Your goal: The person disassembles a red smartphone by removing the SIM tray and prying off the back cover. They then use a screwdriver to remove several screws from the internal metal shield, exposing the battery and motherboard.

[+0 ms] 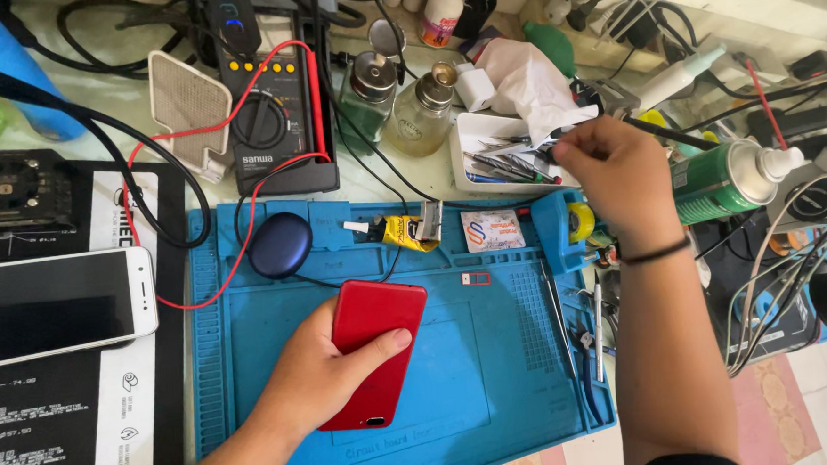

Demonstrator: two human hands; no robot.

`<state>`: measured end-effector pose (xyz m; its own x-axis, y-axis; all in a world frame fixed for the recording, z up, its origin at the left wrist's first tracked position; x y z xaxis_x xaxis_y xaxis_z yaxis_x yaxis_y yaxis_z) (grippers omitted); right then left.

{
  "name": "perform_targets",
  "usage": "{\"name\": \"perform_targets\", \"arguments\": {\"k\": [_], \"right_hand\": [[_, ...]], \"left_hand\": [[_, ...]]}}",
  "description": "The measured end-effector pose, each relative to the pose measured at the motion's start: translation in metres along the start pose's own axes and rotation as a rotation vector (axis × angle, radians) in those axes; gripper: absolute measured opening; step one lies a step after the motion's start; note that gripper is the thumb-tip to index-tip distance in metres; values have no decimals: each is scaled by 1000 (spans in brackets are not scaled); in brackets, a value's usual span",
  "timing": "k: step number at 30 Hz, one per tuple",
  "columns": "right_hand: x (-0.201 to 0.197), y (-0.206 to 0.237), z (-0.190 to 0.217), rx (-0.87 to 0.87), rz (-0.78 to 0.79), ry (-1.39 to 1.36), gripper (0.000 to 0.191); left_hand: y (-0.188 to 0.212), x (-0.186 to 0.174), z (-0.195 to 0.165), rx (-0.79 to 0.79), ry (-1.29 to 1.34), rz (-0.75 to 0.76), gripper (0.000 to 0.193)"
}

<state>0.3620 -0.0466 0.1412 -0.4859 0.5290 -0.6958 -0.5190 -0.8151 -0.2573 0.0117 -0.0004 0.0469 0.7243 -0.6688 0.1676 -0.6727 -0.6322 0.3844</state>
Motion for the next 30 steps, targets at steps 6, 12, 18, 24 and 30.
{"name": "perform_targets", "arguments": {"k": [6,12,18,24,30], "right_hand": [[6,15,20,291,124,-179,32],[55,107,51,373,422,-847,52],[82,165,69,301,637,-756,27],[94,206,73,486,382,-1025,20],[122,237,77,493,466,-1283,12]], "left_hand": [[-3,1,3,25,-10,-25,43],[-2,-7,5,195,79,-82,54],[4,-12,-4,235,257,-47,64],[6,-18,0,342,290,29,63],[1,-27,11,509,241,-178,80]]}}
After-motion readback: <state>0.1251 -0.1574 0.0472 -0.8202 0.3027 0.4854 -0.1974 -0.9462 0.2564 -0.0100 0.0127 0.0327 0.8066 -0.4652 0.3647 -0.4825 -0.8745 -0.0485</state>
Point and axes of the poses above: each hand's wrist, its own y-axis away from the middle knuckle, its own x-axis out of the palm, z = x × y, the point moved 1 cm from there along -y, towards the middle knuckle, and after that the axes turned 2 degrees about -y, right-handed, at the moved point
